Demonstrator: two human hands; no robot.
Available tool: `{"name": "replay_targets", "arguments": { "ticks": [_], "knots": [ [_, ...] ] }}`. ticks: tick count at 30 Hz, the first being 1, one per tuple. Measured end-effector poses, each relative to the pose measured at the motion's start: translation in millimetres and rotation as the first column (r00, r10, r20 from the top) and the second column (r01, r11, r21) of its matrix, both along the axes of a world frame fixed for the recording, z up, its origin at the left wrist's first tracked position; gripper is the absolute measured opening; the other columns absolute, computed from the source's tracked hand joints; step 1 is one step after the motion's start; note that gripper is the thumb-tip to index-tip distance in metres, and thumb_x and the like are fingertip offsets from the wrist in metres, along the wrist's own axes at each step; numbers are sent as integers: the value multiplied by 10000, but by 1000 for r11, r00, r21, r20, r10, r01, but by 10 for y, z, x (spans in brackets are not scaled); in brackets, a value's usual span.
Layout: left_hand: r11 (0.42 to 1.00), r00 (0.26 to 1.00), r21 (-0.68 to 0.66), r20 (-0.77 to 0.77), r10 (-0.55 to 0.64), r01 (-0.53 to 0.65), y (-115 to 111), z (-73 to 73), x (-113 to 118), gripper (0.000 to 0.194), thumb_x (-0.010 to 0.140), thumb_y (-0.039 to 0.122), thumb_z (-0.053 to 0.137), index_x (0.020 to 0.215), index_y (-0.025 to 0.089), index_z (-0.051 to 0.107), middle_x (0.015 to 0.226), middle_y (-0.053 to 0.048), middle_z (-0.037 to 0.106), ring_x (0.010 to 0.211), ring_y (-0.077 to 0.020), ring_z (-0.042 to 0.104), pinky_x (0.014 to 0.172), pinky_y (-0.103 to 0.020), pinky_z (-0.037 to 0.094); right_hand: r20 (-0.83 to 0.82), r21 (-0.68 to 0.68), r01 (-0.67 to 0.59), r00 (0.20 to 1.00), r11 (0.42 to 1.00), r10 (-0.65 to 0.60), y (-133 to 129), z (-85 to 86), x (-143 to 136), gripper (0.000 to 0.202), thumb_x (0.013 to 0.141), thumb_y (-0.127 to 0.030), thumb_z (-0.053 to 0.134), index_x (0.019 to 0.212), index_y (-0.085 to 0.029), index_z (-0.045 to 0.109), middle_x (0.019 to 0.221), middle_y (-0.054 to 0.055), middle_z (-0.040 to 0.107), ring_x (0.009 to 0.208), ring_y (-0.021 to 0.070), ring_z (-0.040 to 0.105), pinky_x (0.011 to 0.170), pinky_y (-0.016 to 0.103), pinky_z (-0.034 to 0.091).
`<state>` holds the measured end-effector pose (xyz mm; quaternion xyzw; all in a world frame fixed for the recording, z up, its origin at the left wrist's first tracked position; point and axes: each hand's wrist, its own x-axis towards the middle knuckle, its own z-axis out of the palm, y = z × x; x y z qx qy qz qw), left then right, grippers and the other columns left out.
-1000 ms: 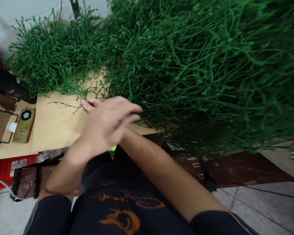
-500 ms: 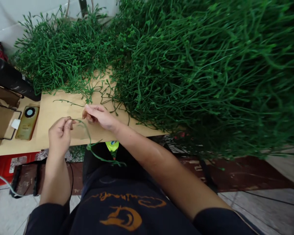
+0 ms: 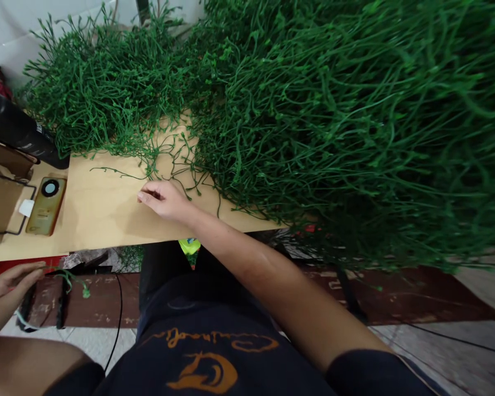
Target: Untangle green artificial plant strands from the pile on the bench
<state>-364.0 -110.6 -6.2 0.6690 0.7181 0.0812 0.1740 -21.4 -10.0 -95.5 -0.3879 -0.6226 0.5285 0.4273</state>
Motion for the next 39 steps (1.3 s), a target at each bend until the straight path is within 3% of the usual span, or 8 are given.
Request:
{"name": "replay_targets", "arguments": {
  "ticks": [9, 14, 19, 23, 27, 32, 35, 39],
  "knots": [
    [936, 949, 170, -18, 316, -308, 123, 69, 379, 209, 762, 441, 550, 873, 314, 674, 947, 37, 716, 987, -263, 647, 949, -457, 475, 149, 184, 14, 988, 983, -42, 5, -12, 18, 207, 830, -246, 490, 658, -133, 512, 624, -14, 444, 623, 84, 399, 611, 230, 296],
    [822, 959, 537, 79, -271, 188, 574, -39, 1325, 160, 812, 332, 588, 854, 220, 695, 861, -14, 699, 818, -172, 633, 793, -325, 506, 177, 225, 80, 977, 971, -122, -2, -47, 4, 194, 831, -250, 493, 700, -125, 564, 677, 8, 497, 641, 96, 437, 637, 233, 344],
    [792, 850, 309, -174, -498, 527, 1241, -398, 2057, 385, 816, 272, 545, 1174, 144, 608, 1225, -134, 595, 1160, -271, 526, 998, -428, 396, 162, 243, 323, 916, 915, -366, 69, -177, 33, 238, 847, -218, 457, 955, -114, 642, 888, 72, 585, 758, 127, 515, 741, 252, 426],
    [890, 901, 177, -201, -385, 419, 1436, -571, 2017, 241, 815, 238, 494, 969, 179, 669, 1018, -104, 667, 998, -258, 592, 898, -389, 418, 196, 252, 393, 874, 884, -444, 123, -216, 52, 329, 819, -166, 474, 1105, -118, 629, 1005, 112, 576, 906, 171, 538, 851, 302, 459],
    [945, 968, 289, 150, -201, 152, 1414, -522, 1565, 130, 773, 257, 519, 751, 189, 627, 688, -24, 627, 661, -166, 556, 656, -284, 418, 305, 252, 343, 859, 905, -411, 112, -118, 41, 370, 791, -143, 513, 1137, -106, 640, 1098, 139, 587, 1058, 224, 526, 966, 357, 428],
    [845, 710, 449, 693, -124, -291, 1156, -288, 1162, 89, 677, 233, 614, 723, 163, 586, 601, 32, 550, 512, -79, 447, 534, -218, 372, 324, 191, 220, 906, 957, -273, 67, -18, 45, 334, 868, -262, 488, 1116, -109, 651, 1026, 119, 652, 981, 206, 570, 907, 350, 436],
    [893, 757, 429, 627, -185, -137, 905, -291, 1351, 95, 701, 249, 636, 750, 169, 619, 608, 27, 588, 539, -87, 502, 548, -216, 404, 147, 77, 156, 975, 985, -166, 57, -33, 23, 344, 885, -380, 478, 1060, -140, 652, 965, 77, 664, 866, 152, 583, 818, 297, 446],
    [863, 816, 295, 303, -492, 411, 706, -504, 1906, 112, 806, 259, 557, 781, 180, 632, 744, -21, 666, 681, -139, 584, 668, -277, 449, -163, -90, 46, 985, 995, -61, 82, -69, -11, 321, 866, -423, 488, 762, -141, 600, 737, 13, 599, 713, 96, 531, 724, 244, 428]
  ]
}}
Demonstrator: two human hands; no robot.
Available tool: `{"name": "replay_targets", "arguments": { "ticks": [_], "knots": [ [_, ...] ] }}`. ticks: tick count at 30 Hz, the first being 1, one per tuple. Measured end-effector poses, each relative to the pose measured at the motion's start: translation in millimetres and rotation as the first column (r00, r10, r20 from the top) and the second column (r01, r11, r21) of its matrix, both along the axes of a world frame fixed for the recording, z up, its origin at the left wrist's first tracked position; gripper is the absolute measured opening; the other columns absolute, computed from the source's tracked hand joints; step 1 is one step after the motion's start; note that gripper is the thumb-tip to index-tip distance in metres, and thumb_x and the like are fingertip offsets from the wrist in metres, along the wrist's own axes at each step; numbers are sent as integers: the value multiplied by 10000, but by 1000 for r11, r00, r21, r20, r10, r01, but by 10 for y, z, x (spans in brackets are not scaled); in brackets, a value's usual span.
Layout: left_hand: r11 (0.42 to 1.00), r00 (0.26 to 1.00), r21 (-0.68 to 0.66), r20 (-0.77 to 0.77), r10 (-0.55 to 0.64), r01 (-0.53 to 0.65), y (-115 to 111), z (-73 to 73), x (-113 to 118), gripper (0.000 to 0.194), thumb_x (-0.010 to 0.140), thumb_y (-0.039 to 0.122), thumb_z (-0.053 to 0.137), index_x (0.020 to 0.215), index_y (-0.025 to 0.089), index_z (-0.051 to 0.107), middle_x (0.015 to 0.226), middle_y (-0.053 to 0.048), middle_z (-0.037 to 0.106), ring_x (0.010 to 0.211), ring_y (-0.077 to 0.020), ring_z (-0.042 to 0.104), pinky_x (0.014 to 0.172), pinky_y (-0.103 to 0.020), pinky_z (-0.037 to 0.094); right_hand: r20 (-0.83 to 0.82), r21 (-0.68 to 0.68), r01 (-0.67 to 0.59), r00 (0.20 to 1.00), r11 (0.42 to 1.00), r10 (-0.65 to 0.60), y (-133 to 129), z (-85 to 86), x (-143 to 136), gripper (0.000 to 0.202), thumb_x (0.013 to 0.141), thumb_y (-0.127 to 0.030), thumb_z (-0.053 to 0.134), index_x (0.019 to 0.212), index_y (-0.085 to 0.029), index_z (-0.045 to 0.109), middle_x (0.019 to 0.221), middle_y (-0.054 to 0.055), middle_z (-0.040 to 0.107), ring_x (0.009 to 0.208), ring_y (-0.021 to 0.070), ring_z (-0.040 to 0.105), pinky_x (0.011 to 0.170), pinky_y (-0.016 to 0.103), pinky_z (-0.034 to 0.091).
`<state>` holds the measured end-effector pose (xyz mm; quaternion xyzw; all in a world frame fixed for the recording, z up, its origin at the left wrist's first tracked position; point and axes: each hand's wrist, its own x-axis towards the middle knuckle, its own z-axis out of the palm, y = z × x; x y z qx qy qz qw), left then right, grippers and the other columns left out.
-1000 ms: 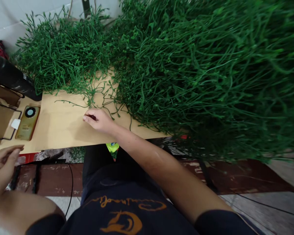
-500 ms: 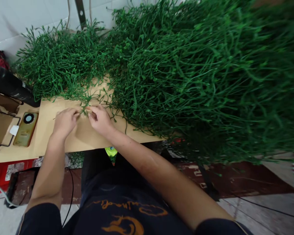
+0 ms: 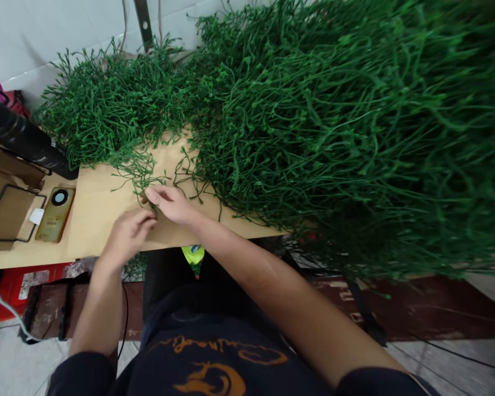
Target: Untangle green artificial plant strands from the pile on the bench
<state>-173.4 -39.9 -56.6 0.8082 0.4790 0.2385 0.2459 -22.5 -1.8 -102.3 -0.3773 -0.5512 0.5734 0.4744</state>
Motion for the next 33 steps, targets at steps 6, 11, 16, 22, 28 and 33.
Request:
{"name": "replay_targets", "arguments": {
  "ticks": [6, 11, 16, 22, 28, 33],
  "knots": [
    [984, 982, 100, -126, -138, 151, -14, -39, 184, 193, 878, 288, 497, 848, 176, 652, 854, -55, 679, 810, -166, 603, 757, -300, 458, -246, -121, 21, 968, 992, -50, 60, 19, 61, 295, 744, -413, 646, 701, -154, 510, 638, -33, 521, 587, 65, 442, 607, 219, 381],
    [988, 978, 71, 165, 127, -140, 13, 102, -110, 197, 845, 328, 552, 794, 162, 646, 812, -43, 656, 798, -139, 601, 765, -263, 468, -236, -157, 45, 968, 987, -82, 59, 32, 26, 252, 745, -286, 651, 679, -173, 437, 601, -59, 441, 547, 56, 381, 550, 209, 330],
    [933, 848, -145, 388, 361, -331, 226, 15, -35, 392, 740, 521, 624, 887, 159, 596, 828, -38, 648, 725, -124, 596, 667, -245, 487, -208, -87, 47, 976, 995, -65, 5, 55, 4, 180, 764, -201, 603, 714, -175, 432, 615, -64, 401, 567, 54, 367, 563, 204, 320],
    [897, 830, -417, 442, 340, -145, 463, -148, 128, 543, 755, 703, 477, 781, 170, 578, 705, -50, 618, 669, -155, 607, 523, -250, 464, -20, 126, 19, 1000, 992, -16, -38, 13, 15, 172, 780, -244, 581, 724, -185, 430, 640, -47, 388, 590, 73, 369, 574, 217, 342],
    [844, 748, -480, 464, 475, -238, 532, -79, 77, 522, 806, 669, 434, 704, 175, 568, 628, -47, 588, 689, -175, 626, 533, -259, 485, 226, 297, 146, 950, 944, -218, -57, 13, 42, 65, 776, -193, 544, 764, -177, 482, 842, 21, 464, 681, 97, 437, 661, 243, 414],
    [863, 814, -498, 464, 348, -85, 454, -2, 87, 397, 584, 475, 777, 769, 171, 600, 696, -1, 583, 601, -105, 553, 535, -220, 464, 287, 370, 199, 905, 907, -315, -84, 34, 72, 38, 779, -145, 493, 755, -173, 483, 838, 35, 454, 719, 114, 445, 688, 255, 426]
  ]
}}
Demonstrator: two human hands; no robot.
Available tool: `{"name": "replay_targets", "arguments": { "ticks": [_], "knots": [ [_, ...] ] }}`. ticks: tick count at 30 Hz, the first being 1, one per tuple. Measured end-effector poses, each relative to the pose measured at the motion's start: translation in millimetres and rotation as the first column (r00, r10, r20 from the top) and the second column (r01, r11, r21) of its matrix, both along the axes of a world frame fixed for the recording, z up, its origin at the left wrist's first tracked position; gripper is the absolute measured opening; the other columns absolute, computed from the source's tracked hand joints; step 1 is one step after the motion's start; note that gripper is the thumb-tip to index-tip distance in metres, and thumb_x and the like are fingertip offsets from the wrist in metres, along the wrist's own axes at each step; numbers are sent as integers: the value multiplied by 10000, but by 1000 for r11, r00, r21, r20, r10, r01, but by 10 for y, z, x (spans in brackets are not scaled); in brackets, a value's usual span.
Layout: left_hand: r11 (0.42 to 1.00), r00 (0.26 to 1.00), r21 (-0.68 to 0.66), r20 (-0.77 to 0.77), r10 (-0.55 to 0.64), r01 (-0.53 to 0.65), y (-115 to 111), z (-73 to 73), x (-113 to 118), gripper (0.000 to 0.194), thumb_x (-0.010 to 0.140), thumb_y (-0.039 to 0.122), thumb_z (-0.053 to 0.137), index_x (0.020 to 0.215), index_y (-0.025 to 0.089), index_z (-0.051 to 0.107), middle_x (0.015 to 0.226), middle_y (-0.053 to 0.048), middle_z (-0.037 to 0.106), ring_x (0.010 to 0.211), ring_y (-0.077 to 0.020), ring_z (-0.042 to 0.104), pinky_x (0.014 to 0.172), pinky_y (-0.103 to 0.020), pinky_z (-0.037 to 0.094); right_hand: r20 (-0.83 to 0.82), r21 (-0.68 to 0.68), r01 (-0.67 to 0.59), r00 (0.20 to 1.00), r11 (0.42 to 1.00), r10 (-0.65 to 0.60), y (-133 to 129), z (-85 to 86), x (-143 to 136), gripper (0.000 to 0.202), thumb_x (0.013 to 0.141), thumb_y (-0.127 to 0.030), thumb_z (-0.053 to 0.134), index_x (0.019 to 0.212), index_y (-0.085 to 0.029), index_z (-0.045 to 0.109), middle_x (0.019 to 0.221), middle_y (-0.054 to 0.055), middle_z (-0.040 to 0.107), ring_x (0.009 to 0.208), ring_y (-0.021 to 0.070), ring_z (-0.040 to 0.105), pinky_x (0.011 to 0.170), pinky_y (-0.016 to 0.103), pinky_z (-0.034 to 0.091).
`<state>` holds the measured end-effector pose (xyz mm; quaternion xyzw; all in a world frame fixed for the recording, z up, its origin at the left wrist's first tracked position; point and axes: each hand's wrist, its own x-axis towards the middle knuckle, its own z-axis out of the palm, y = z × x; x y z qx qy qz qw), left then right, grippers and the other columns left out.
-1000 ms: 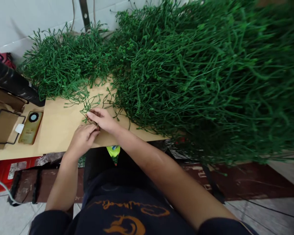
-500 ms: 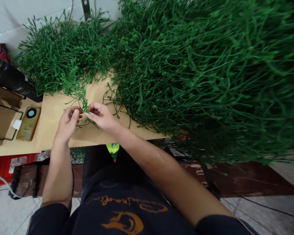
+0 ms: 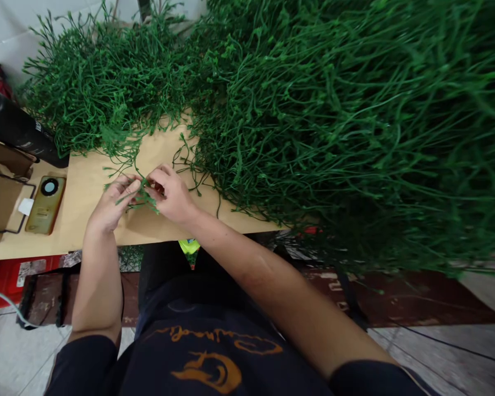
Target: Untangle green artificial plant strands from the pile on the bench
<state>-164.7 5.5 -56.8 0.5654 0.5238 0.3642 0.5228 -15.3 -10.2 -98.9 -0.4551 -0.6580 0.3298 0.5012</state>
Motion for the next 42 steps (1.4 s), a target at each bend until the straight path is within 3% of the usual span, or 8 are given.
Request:
{"name": "replay_targets", "arguments": {
  "ticks": [10, 15, 20, 23, 26, 29, 35, 42],
  "knots": [
    [970, 992, 241, -112, 60, -31, -60, -112, -183, 273, 598, 351, 745, 748, 179, 595, 738, -10, 587, 685, -125, 548, 640, -243, 474, -404, -286, -322, 895, 902, 191, 63, 16, -54, 120, 706, -89, 526, 754, -173, 455, 747, -20, 476, 649, 69, 445, 633, 211, 408],
    [844, 932, 533, -332, 147, 56, -58, -100, -141, 86, 734, 255, 578, 725, 178, 616, 835, -58, 624, 859, -190, 591, 810, -317, 479, -660, -344, -510, 729, 788, 183, 43, 80, -7, 54, 782, -176, 501, 731, -159, 502, 668, -33, 497, 631, 54, 467, 630, 190, 401],
    [727, 856, 674, -446, 262, 128, -141, -37, -12, 143, 772, 151, 500, 734, 190, 633, 982, -69, 634, 995, -198, 580, 927, -353, 460, -667, -327, -520, 718, 789, 197, 33, 103, 0, 370, 752, -424, 656, 612, -163, 434, 575, -62, 392, 556, 41, 371, 565, 190, 345],
    [758, 895, 649, -378, 237, 74, -167, -76, 16, 110, 791, 220, 526, 788, 188, 631, 974, -70, 639, 1008, -199, 583, 918, -354, 473, -681, -315, -503, 710, 805, 178, 41, 79, -7, 448, 667, -443, 739, 605, -169, 390, 575, -75, 358, 558, 39, 329, 543, 190, 294],
    [870, 957, 492, -243, 162, -22, -165, -153, -11, 194, 791, 335, 567, 887, 176, 621, 933, -64, 649, 914, -178, 616, 834, -317, 502, -702, -317, -496, 696, 808, 151, 54, 62, -5, 416, 676, -369, 751, 620, -169, 391, 574, -78, 371, 569, 41, 350, 557, 189, 295],
    [944, 978, 325, -210, 17, 53, -149, -216, -27, 352, 766, 434, 609, 992, 164, 608, 903, -60, 654, 844, -162, 618, 776, -292, 501, -750, -311, -520, 649, 796, 131, 61, 75, 10, 329, 754, -283, 691, 643, -169, 404, 598, -63, 447, 576, 46, 409, 587, 188, 339],
    [949, 983, 305, -181, -24, 79, -103, -217, 7, 351, 822, 514, 539, 723, 177, 551, 750, -34, 620, 726, -135, 580, 699, -260, 474, -797, -348, -539, 600, 767, 61, 46, 125, 33, 207, 871, -185, 516, 686, -169, 424, 593, -42, 506, 539, 52, 444, 557, 177, 359],
    [985, 992, 129, -64, -106, 114, -148, -131, 34, 503, 782, 684, 461, 717, 189, 526, 525, 35, 395, 466, -86, 381, 460, -231, 345, -813, -424, -552, 581, 718, -33, 21, 192, 47, 346, 840, -360, 584, 678, -188, 331, 509, -100, 304, 429, 18, 238, 424, 143, 169]
  ]
}}
